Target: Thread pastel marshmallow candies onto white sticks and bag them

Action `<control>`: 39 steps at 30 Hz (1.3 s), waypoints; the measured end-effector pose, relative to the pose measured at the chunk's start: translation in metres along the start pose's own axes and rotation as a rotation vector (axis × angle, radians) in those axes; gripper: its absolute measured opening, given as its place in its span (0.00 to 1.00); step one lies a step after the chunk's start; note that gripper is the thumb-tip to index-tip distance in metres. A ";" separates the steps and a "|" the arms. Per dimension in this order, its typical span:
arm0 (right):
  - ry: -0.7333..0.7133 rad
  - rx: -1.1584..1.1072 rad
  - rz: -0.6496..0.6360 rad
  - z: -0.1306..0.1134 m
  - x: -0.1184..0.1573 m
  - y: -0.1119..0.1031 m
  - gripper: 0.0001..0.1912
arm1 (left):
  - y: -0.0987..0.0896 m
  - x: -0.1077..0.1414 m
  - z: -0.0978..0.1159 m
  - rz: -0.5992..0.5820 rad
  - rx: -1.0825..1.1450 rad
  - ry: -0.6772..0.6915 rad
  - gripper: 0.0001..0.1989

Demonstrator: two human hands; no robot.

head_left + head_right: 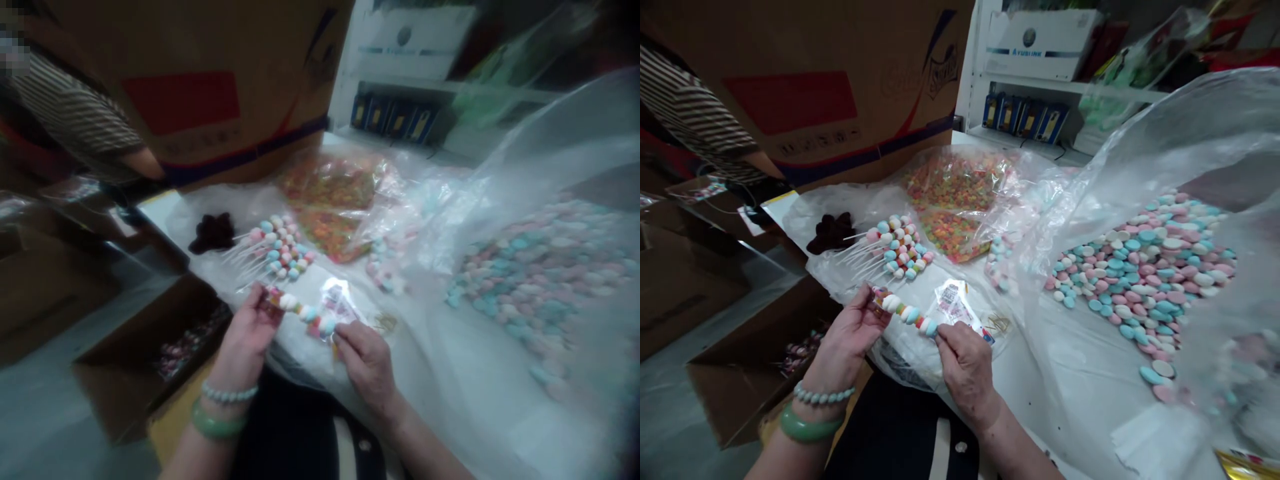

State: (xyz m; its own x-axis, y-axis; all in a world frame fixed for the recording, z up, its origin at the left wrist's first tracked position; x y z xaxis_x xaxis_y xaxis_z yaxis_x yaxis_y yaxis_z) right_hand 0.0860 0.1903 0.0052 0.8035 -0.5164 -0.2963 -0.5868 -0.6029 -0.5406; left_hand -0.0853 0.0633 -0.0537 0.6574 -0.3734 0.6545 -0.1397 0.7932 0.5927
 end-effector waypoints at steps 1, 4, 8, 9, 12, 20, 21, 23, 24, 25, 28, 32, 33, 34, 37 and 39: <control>0.009 -0.008 0.004 0.002 0.000 0.000 0.10 | 0.001 0.001 -0.002 -0.009 0.007 -0.007 0.11; 0.069 -0.075 -0.002 0.012 -0.002 0.001 0.09 | 0.004 0.006 -0.007 -0.034 0.021 -0.035 0.10; 0.071 -0.046 0.001 0.015 -0.002 0.000 0.08 | 0.009 0.009 -0.009 -0.074 0.007 0.006 0.10; 0.027 0.026 0.023 0.009 -0.002 -0.002 0.09 | 0.010 0.009 -0.007 -0.082 0.006 0.038 0.10; -0.147 0.307 0.094 -0.013 0.003 -0.004 0.12 | 0.012 0.009 0.001 -0.103 0.020 0.163 0.07; -0.246 0.503 0.063 -0.027 0.008 0.004 0.13 | 0.009 0.008 0.011 -0.142 -0.108 0.333 0.02; -0.218 0.472 0.053 -0.023 0.007 0.004 0.14 | 0.009 0.007 0.008 -0.149 -0.150 0.320 0.03; -0.107 0.319 0.021 -0.009 0.003 0.004 0.13 | 0.007 0.006 -0.001 -0.152 -0.215 0.252 0.02; -0.034 0.211 -0.008 0.000 0.001 0.005 0.13 | 0.006 0.005 -0.006 -0.152 -0.234 0.213 0.02; 0.037 0.105 -0.046 0.008 -0.001 0.008 0.12 | 0.006 0.005 -0.010 -0.153 -0.246 0.185 0.03; 0.160 -0.060 -0.157 0.022 -0.002 0.020 0.10 | 0.006 0.005 -0.016 -0.161 -0.283 0.154 0.04; 0.208 -0.023 -0.208 0.024 -0.001 0.025 0.13 | 0.008 0.005 -0.017 -0.213 -0.335 0.144 0.05; 0.228 -0.028 -0.225 0.025 -0.001 0.026 0.13 | 0.009 0.004 -0.017 -0.239 -0.348 0.144 0.05; 0.251 -0.047 -0.241 0.026 -0.001 0.027 0.12 | 0.010 0.004 -0.017 -0.262 -0.366 0.144 0.06; 0.357 -0.203 -0.290 0.030 -0.001 0.032 0.09 | 0.008 0.003 -0.018 -0.285 -0.411 0.134 0.07; 0.463 -0.397 -0.343 0.034 0.002 0.041 0.08 | 0.007 0.002 -0.021 -0.285 -0.397 0.101 0.06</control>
Point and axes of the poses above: each hand's wrist, its own x-axis away from the middle knuckle, its own y-axis out of the palm, z = x × y, the point moved 9 cm from there along -x, towards the middle knuckle, and after that the axes turned 5 degrees about -z, right-handed, at the moved point
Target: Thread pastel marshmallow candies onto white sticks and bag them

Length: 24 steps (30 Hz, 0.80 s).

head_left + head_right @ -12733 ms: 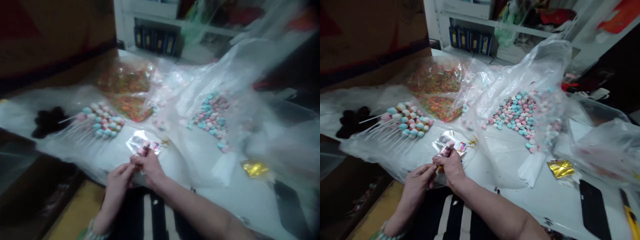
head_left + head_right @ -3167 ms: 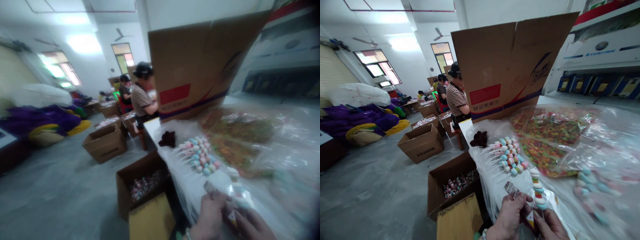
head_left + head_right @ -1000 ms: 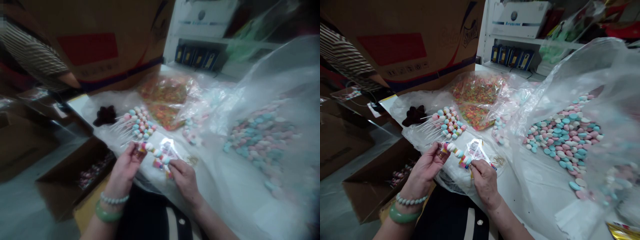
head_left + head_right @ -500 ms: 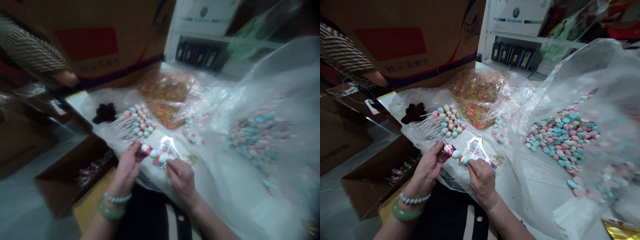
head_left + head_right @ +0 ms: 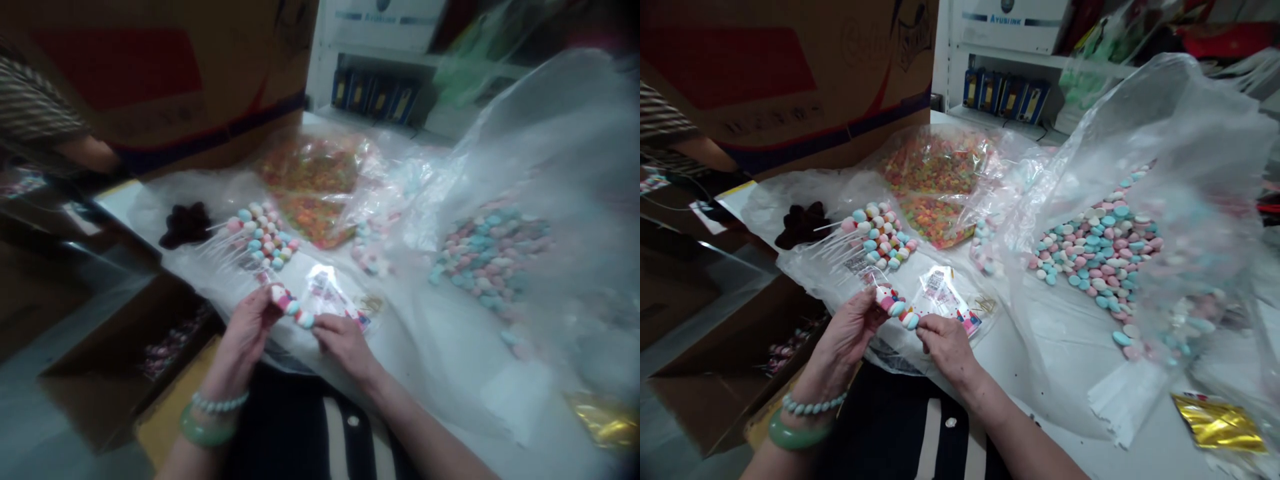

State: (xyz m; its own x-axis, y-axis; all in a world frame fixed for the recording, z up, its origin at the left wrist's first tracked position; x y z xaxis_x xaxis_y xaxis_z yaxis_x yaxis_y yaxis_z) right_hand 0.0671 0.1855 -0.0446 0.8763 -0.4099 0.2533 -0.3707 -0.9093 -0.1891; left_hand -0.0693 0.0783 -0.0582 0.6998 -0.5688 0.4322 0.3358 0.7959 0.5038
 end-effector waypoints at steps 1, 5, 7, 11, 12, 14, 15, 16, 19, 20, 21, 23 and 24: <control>0.050 -0.108 -0.046 0.005 -0.001 0.005 0.07 | 0.001 0.000 -0.002 -0.009 0.018 -0.022 0.05; 0.254 -0.518 -0.180 0.027 0.000 0.024 0.05 | 0.004 -0.002 -0.006 -0.038 0.081 -0.066 0.05; 0.321 -0.683 -0.246 0.034 0.001 0.031 0.06 | 0.005 -0.004 -0.005 -0.057 0.089 -0.057 0.06; 0.364 -0.934 -0.411 0.035 0.004 0.039 0.06 | 0.003 -0.007 -0.005 -0.068 0.094 -0.068 0.03; 0.374 -0.974 -0.448 0.034 0.005 0.040 0.07 | 0.001 -0.008 -0.006 -0.062 0.095 -0.069 0.03; 0.401 -1.025 -0.500 0.033 0.007 0.042 0.07 | -0.001 -0.009 -0.006 -0.064 0.081 -0.072 0.02; 0.413 -1.036 -0.511 0.033 0.008 0.044 0.07 | 0.000 -0.009 -0.006 -0.074 0.066 -0.068 0.03; 0.417 -1.034 -0.508 0.034 0.008 0.045 0.07 | 0.001 -0.009 -0.006 -0.090 0.049 -0.059 0.03; 0.398 -0.901 -0.378 0.038 0.004 0.043 0.06 | 0.005 -0.008 -0.005 -0.124 0.000 -0.034 0.06; 0.374 -0.795 -0.303 0.040 0.002 0.038 0.05 | 0.006 -0.008 -0.005 -0.119 -0.008 -0.031 0.06; 0.332 -0.656 -0.220 0.039 0.000 0.031 0.03 | 0.006 -0.007 -0.005 -0.108 -0.014 -0.036 0.06; 0.177 -0.287 -0.066 0.028 -0.003 0.014 0.06 | 0.003 -0.007 -0.006 -0.074 -0.027 -0.051 0.06; 0.072 -0.079 -0.004 0.018 -0.003 0.007 0.08 | 0.001 -0.007 -0.006 -0.054 -0.037 -0.061 0.06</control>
Point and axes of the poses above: each hand's wrist, its own x-axis away from the middle knuckle, its own y-axis out of the palm, z = x × y, the point moved 9 cm from there along -x, towards the middle knuckle, and after that the axes turned 5 degrees about -z, right-handed, at the moved point
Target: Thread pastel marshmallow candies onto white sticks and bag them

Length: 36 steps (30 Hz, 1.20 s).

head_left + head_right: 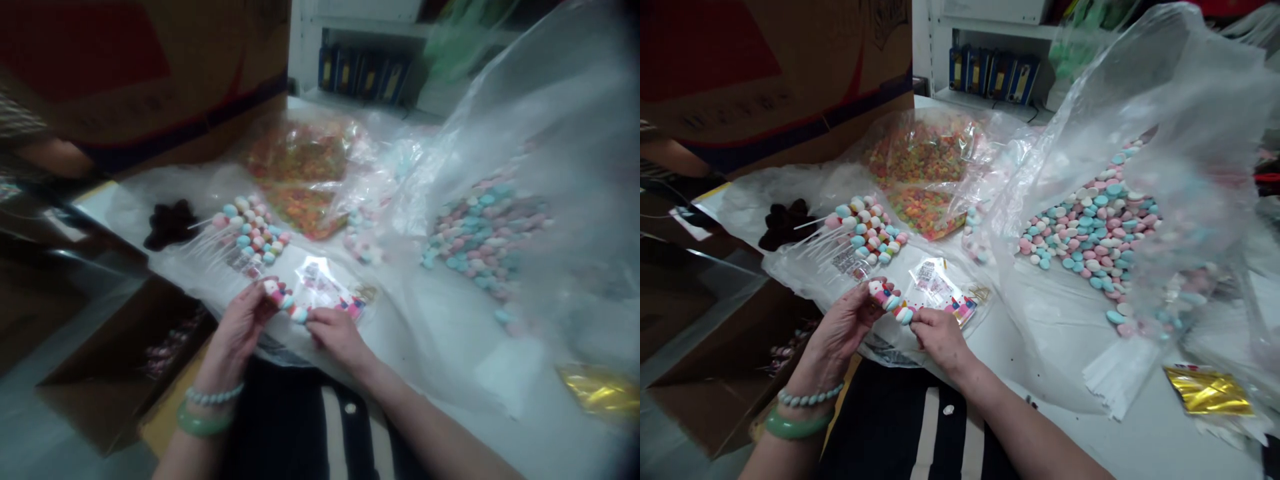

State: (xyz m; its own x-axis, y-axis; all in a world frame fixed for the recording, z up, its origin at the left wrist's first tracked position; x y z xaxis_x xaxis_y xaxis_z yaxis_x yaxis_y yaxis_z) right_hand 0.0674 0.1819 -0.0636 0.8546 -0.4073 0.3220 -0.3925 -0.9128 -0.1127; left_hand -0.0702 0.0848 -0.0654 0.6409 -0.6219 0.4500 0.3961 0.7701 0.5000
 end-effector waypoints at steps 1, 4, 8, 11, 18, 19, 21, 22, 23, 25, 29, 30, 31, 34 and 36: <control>-0.107 0.200 0.054 -0.011 0.002 -0.003 0.10 | -0.002 0.000 -0.001 0.018 -0.010 -0.008 0.06; -0.325 0.652 0.154 -0.030 0.011 0.000 0.12 | -0.006 -0.001 -0.002 0.047 -0.021 -0.011 0.06; -0.445 0.873 0.216 -0.034 0.019 0.007 0.10 | -0.003 0.000 -0.004 0.072 0.058 0.051 0.04; -0.487 0.926 0.239 -0.037 0.023 0.010 0.11 | 0.004 0.001 -0.009 0.063 0.101 0.063 0.04; -0.210 0.395 0.152 -0.024 0.009 -0.010 0.10 | 0.006 0.001 -0.013 0.027 0.026 -0.011 0.08; -0.127 0.251 0.111 -0.017 0.006 -0.011 0.11 | 0.004 0.001 -0.012 0.021 0.013 -0.025 0.08; -0.007 0.073 0.036 -0.007 0.002 -0.012 0.12 | 0.001 0.000 -0.010 0.001 -0.027 -0.054 0.08; 0.006 0.076 0.023 -0.006 0.001 -0.013 0.12 | 0.000 0.000 -0.010 -0.009 -0.053 -0.070 0.08; -0.013 0.141 0.027 -0.009 0.001 -0.015 0.11 | -0.001 0.000 -0.010 -0.018 -0.080 -0.087 0.08; -0.084 0.379 0.063 -0.018 0.002 -0.019 0.10 | -0.003 0.001 -0.011 -0.028 -0.118 -0.123 0.08; -0.107 0.751 0.076 -0.023 0.006 -0.015 0.10 | -0.001 0.003 -0.014 -0.033 -0.131 -0.150 0.06; -0.101 0.790 0.072 -0.022 0.006 -0.013 0.11 | 0.000 0.003 -0.015 -0.041 -0.131 -0.147 0.06; -0.100 0.812 0.072 -0.021 0.006 -0.012 0.11 | 0.002 0.003 -0.016 -0.051 -0.133 -0.143 0.06; -0.120 0.724 0.086 -0.021 0.006 -0.011 0.10 | 0.003 0.003 -0.019 -0.070 -0.137 -0.143 0.09; -0.105 0.500 0.066 -0.018 0.005 -0.012 0.09 | 0.001 0.002 -0.020 -0.051 -0.115 -0.160 0.10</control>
Point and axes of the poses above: each hand's wrist, its own x-axis away from the middle knuckle, its own y-axis out of the palm, z = x × y, the point moved 9 cm from there along -x, towards the middle knuckle, and after that the axes turned 5 degrees about -z, right-handed, at the moved point
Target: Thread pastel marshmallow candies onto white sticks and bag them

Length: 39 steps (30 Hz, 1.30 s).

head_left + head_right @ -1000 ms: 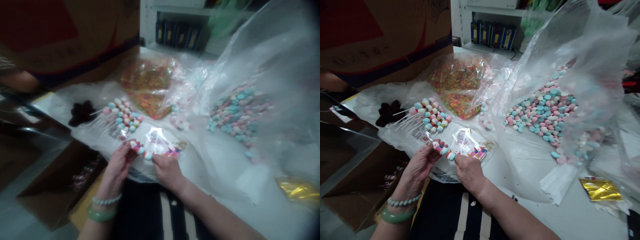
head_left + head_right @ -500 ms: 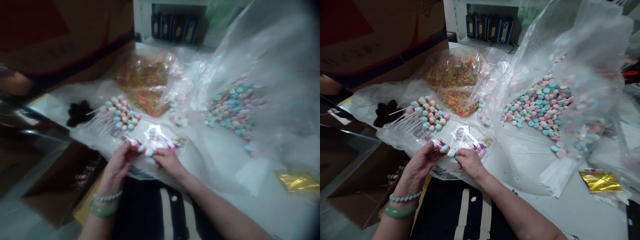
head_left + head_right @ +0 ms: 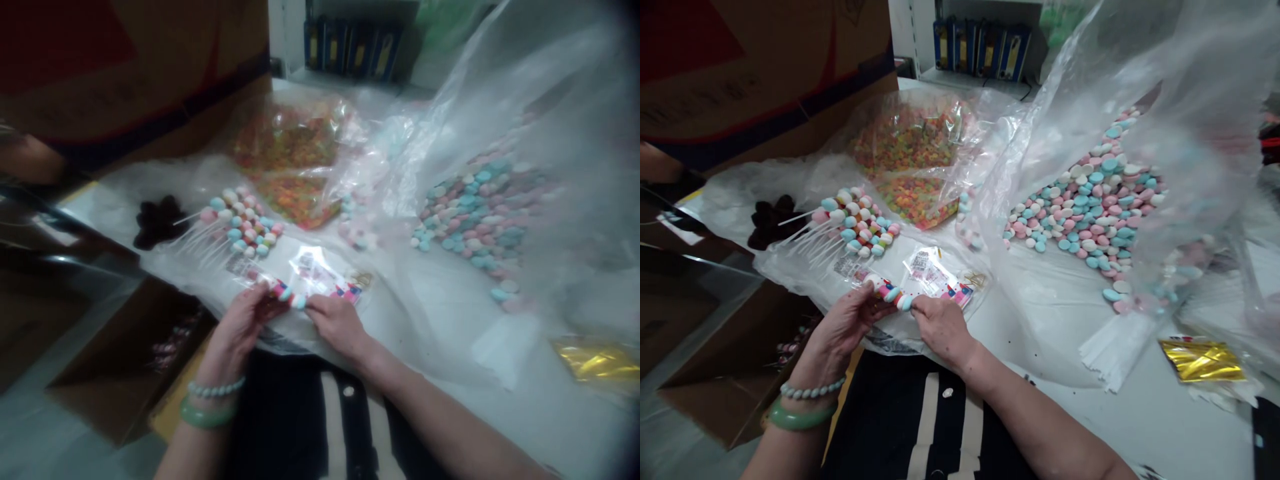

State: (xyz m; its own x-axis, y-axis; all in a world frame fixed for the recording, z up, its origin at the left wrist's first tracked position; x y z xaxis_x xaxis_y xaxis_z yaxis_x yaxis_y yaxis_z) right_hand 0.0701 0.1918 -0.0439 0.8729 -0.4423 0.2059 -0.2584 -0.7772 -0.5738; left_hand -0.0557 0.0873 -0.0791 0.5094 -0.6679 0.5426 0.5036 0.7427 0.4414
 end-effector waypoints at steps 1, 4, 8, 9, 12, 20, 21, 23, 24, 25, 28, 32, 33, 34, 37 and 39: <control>0.024 -0.141 -0.026 0.003 -0.001 0.002 0.08 | -0.002 0.000 0.001 0.024 0.025 -0.001 0.09; 0.092 -0.458 -0.131 0.007 -0.003 0.013 0.09 | -0.007 0.000 0.011 0.084 0.124 0.046 0.07; 0.147 -0.533 -0.105 0.009 -0.006 0.012 0.08 | -0.004 -0.002 0.015 0.056 0.228 0.067 0.09; 0.177 -0.543 -0.070 0.011 -0.006 0.010 0.07 | -0.004 -0.002 0.015 0.048 0.234 0.074 0.08; 0.265 -0.609 -0.037 0.017 -0.003 0.011 0.04 | -0.003 -0.003 0.013 0.022 0.214 0.114 0.07; 0.387 -1.058 -0.278 0.020 0.003 0.046 0.03 | 0.006 -0.002 0.005 -0.069 0.161 0.104 0.08; 0.408 -1.099 -0.296 0.021 0.003 0.048 0.03 | 0.006 -0.002 0.005 -0.064 0.154 0.105 0.09; 0.435 -1.156 -0.337 0.020 0.004 0.053 0.04 | 0.007 -0.001 0.003 -0.054 0.143 0.095 0.09; 0.445 -1.165 -0.347 0.019 0.005 0.055 0.04 | 0.008 -0.001 0.002 -0.048 0.140 0.084 0.09; 0.451 -1.151 -0.347 0.019 0.006 0.056 0.04 | 0.009 0.000 0.001 -0.041 0.140 0.073 0.08; 0.349 -0.897 -0.234 0.019 0.002 0.046 0.05 | 0.009 0.000 -0.002 -0.005 0.152 0.044 0.07; 0.006 -0.302 0.001 0.002 -0.004 0.014 0.09 | 0.005 -0.001 0.002 0.037 0.186 0.089 0.06; -0.036 -0.218 0.019 -0.001 -0.004 0.012 0.09 | 0.006 -0.002 0.002 0.036 0.186 0.102 0.06; -0.055 -0.168 0.021 -0.002 -0.004 0.011 0.09 | 0.007 -0.002 0.002 0.032 0.183 0.110 0.06; -0.070 -0.124 0.015 -0.003 -0.003 0.012 0.09 | 0.011 -0.001 -0.002 0.022 0.153 0.113 0.07; -0.077 -0.155 0.020 -0.005 -0.002 0.011 0.09 | 0.017 0.000 -0.008 0.001 0.135 0.086 0.07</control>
State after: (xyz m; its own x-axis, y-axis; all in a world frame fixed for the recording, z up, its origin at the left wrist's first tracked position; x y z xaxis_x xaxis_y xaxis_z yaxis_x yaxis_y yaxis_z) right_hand 0.0635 0.1815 -0.0463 0.8947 -0.4270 0.1307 -0.3312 -0.8309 -0.4472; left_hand -0.0416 0.0994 -0.0773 0.5706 -0.6642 0.4830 0.4072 0.7396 0.5359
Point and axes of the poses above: each hand's wrist, its own x-axis away from the middle knuckle, its own y-axis out of the palm, z = x × y, the point moved 9 cm from there along -x, towards the middle knuckle, and after that the axes turned 5 degrees about -z, right-handed, at the moved point
